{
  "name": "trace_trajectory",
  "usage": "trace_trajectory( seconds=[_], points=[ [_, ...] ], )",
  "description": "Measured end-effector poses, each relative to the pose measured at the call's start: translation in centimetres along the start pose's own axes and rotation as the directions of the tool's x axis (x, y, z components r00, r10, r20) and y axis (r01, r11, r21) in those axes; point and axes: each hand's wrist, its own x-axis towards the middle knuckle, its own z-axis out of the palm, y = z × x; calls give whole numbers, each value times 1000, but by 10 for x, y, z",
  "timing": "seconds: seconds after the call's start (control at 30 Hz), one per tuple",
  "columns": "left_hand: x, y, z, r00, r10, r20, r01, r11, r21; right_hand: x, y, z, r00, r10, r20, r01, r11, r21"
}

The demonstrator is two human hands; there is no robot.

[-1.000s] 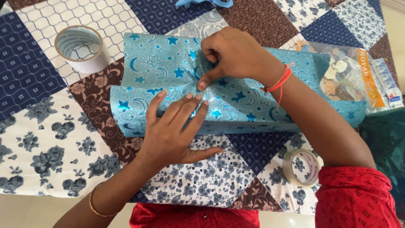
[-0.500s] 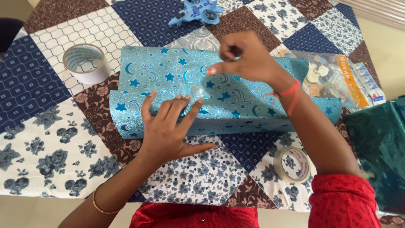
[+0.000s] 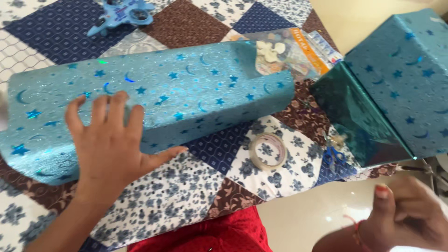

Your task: The person wraps a rectangular box with blue star-patterned wrapping paper. They use scissors to cut tape and apply it to secure the paper, folding edges and smoothing the surface. The wrapped box remains on the table at the end.

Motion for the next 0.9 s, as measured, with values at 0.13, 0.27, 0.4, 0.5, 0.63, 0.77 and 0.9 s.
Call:
trace_trajectory(
  seconds=[0.13,0.27,0.4,0.5,0.63,0.77,0.9],
  points=[
    [28,19,-18,990,68,-122,-69,998,0,-47,-2,-45,936,304,-176,-340,910,-237],
    [41,64,-21,904,199,-377,-293,933,-208,-66,43,-50,948,284,-144,-316,784,-535],
    [24,131,2,845,367,-390,-510,773,-378,-78,107,-35,971,237,-29,-224,862,-455],
    [20,167,32,836,445,-321,-549,698,-460,-89,138,-19,915,399,-53,-369,778,-508],
    [18,193,61,909,388,-151,-391,670,-632,-85,149,-12,877,478,-50,-415,700,-581],
    [27,200,80,922,387,-27,-282,620,-732,-81,158,-12,853,510,-110,-464,647,-605],
    [34,214,89,918,394,-47,-233,440,-867,-87,157,-4,947,320,-24,-247,679,-691]
  ],
)
